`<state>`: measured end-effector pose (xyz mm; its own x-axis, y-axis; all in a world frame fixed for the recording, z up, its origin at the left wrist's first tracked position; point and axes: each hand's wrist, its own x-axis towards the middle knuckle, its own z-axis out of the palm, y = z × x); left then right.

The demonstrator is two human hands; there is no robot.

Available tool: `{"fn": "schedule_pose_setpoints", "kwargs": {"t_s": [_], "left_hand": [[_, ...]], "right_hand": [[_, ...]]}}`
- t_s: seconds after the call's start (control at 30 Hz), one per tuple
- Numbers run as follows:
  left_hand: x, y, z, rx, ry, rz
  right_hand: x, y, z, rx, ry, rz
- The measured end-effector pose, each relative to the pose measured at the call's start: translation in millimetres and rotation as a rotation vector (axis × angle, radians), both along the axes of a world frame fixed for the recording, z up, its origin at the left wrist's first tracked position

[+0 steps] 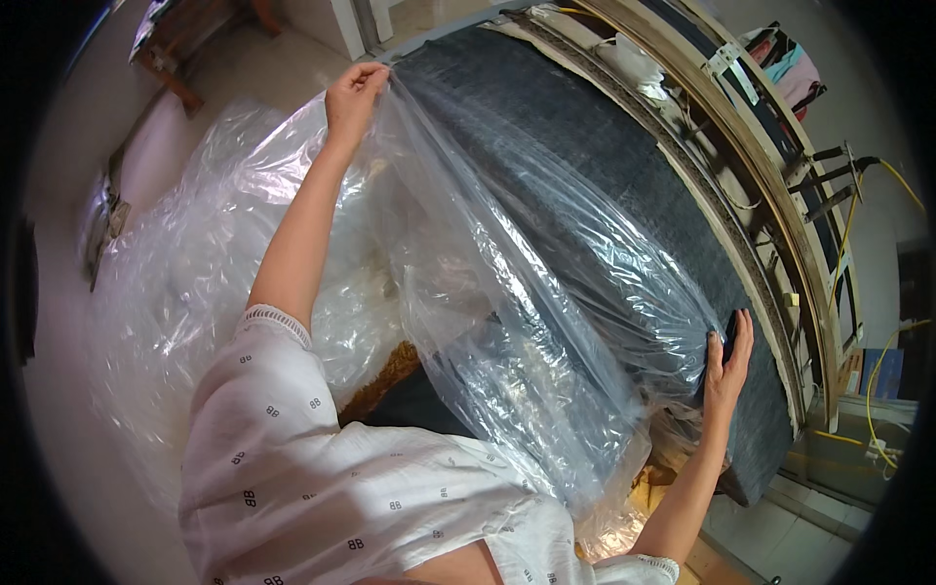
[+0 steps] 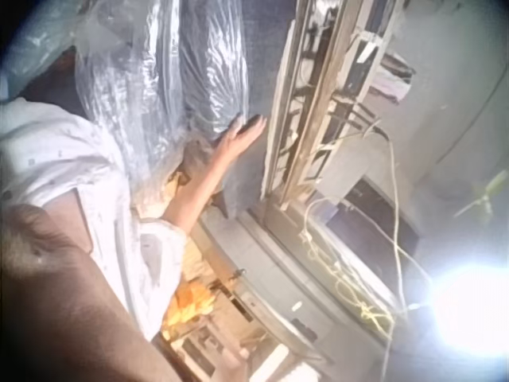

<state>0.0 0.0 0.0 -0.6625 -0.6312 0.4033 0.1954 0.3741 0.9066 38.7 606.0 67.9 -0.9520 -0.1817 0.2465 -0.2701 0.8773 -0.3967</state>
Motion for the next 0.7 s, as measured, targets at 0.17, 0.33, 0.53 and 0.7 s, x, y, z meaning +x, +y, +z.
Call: {"fn": "schedule_pose_setpoints", "kwargs": {"t_s": [0.17,0.33,0.53,0.7], "left_hand": [[-3,-12,23,-0.100,0.134,0.016],[-28,-7,49,-0.264,0.093,0.103],[-82,-46,62,-0.273,0.085,0.038],[-129,65,43,-0.739,-0.086,-0.038]], "right_hand": [[21,-5,12,-0.147,-0.031,0.098],[32,-4,23,-0.476,-0.055,0.048],[107,44,47,-0.549,-0.794,0.171],[221,223,-23,0.666,-0.977,-0.216]]}}
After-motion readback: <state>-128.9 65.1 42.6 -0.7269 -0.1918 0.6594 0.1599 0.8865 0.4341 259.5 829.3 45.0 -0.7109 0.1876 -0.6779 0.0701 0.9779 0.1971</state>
